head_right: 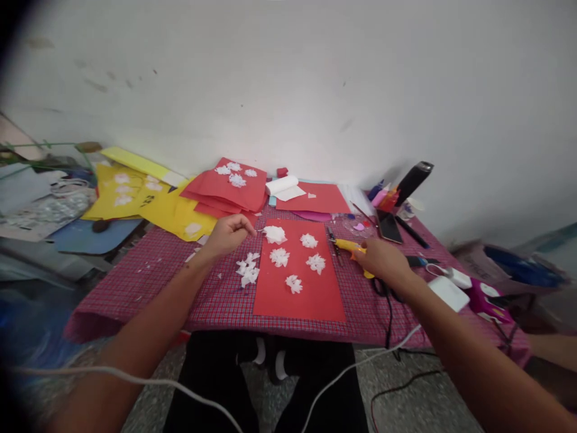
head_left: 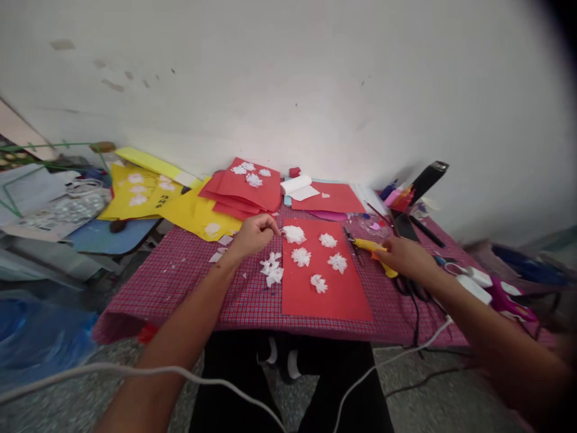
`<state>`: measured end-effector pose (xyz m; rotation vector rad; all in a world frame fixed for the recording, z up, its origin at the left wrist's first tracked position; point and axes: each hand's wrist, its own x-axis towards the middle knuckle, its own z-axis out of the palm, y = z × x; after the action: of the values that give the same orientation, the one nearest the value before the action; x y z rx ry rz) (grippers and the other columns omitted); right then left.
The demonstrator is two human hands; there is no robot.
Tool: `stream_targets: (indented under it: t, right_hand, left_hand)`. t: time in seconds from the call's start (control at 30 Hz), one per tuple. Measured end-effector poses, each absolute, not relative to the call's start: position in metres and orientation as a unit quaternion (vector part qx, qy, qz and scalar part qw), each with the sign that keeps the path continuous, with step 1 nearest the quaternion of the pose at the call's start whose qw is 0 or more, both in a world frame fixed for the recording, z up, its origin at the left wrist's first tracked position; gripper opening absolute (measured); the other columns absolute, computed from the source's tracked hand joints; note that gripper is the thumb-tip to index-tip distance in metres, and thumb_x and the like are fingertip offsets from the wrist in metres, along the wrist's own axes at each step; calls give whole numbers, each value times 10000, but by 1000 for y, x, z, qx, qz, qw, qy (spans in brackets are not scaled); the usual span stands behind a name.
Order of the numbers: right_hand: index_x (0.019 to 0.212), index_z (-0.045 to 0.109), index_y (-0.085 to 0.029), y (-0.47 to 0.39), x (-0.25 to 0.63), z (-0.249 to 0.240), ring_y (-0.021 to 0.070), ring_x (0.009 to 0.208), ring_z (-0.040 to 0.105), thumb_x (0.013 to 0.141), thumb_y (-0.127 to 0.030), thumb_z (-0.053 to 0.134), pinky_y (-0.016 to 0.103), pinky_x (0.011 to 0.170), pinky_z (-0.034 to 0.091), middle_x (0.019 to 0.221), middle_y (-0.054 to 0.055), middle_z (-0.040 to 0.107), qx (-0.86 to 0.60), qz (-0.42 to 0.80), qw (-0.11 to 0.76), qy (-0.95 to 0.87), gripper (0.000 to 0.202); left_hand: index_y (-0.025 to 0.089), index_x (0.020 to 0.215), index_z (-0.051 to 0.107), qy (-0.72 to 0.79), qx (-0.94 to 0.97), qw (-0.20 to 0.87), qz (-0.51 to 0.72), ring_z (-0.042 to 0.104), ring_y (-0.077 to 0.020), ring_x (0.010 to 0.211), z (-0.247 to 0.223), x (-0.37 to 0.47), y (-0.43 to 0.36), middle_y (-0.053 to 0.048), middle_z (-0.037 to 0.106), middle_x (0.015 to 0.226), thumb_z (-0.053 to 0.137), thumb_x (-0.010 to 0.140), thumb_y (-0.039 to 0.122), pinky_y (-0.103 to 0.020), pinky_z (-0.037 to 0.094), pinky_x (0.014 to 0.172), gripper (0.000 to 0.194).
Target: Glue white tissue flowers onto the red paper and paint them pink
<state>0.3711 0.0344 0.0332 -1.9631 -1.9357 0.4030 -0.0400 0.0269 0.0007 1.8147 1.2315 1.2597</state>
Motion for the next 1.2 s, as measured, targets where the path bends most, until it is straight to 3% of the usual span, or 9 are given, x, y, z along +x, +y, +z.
stream_targets:
  t: [0.1, 0.2, 0.33, 0.5, 0.7, 0.9, 1.07, 1.2]
  right_hand:
    - [783, 728, -207, 12, 318, 36, 215, 705, 659, 872, -271, 627, 300, 623, 406, 773, 66, 734, -592, 79, 161, -786, 149]
    - [872, 737, -202, -2, 253, 34, 196, 744, 663, 898, -243, 578, 291, 670, 435, 854, 56, 753, -508, 122, 176, -834, 166]
    - [831, 737, -187, 3, 182, 29, 188, 744, 656, 873, -195, 579, 273, 647, 423, 835, 57, 757, -491, 188, 150, -838, 163]
    - [745, 714, -170, 22, 139, 16, 173, 653, 629, 821, -238, 653, 257, 552, 355, 738, 54, 738, -508, 211, 98, -829, 118]
    - [668, 662, -167, 26, 133, 13, 159, 599, 593, 787, -166, 640, 254, 529, 333, 663, 39, 703, -496, 224, 85, -835, 120]
    - [810, 698, -183, 11, 163, 36, 151, 679, 628, 853, -127, 556, 238, 603, 414, 761, 8, 724, -464, 239, 129, -843, 159]
    - [899, 721, -197, -9, 203, 56, 182, 823, 637, 934, -138, 555, 276, 721, 436, 926, 66, 721, -316, 100, 118, -936, 180]
    - [918, 730, -212, -21, 225, 65, 164, 736, 609, 993, -148, 490, 273, 656, 413, 933, 68, 710, -233, 28, 35, -971, 260]
  left_hand:
    - [167, 796, 681, 455, 668, 307, 503, 446, -87, 525, 0, -38, 28, 19, 615, 657, 526, 772, 126, -216, 324, 509, 162]
    - [164, 832, 650, 442, 655, 312, 527, 554, -101, 634, -2, -36, 31, -12, 679, 774, 527, 788, 140, -218, 407, 589, 133]
    - [163, 881, 624, 430, 652, 314, 540, 618, -118, 730, -4, -34, 33, -27, 697, 844, 528, 785, 143, -234, 471, 674, 137]
    - [160, 856, 639, 424, 665, 315, 528, 609, -115, 707, 0, -33, 30, -17, 703, 820, 525, 772, 115, -239, 471, 682, 148]
    - [157, 836, 651, 431, 674, 309, 514, 579, -111, 670, 5, -33, 27, -14, 700, 800, 513, 771, 103, -236, 442, 637, 162]
    - [157, 868, 668, 418, 711, 333, 456, 546, -103, 619, 2, -31, 25, 8, 658, 732, 538, 778, 148, -219, 412, 575, 158]
    - [164, 867, 698, 399, 745, 353, 402, 552, -109, 609, -5, -25, 23, 16, 654, 695, 588, 763, 175, -223, 404, 572, 152]
    - [172, 845, 724, 371, 778, 359, 359, 589, -123, 657, -6, -20, 18, 2, 698, 745, 611, 732, 141, -236, 423, 614, 163]
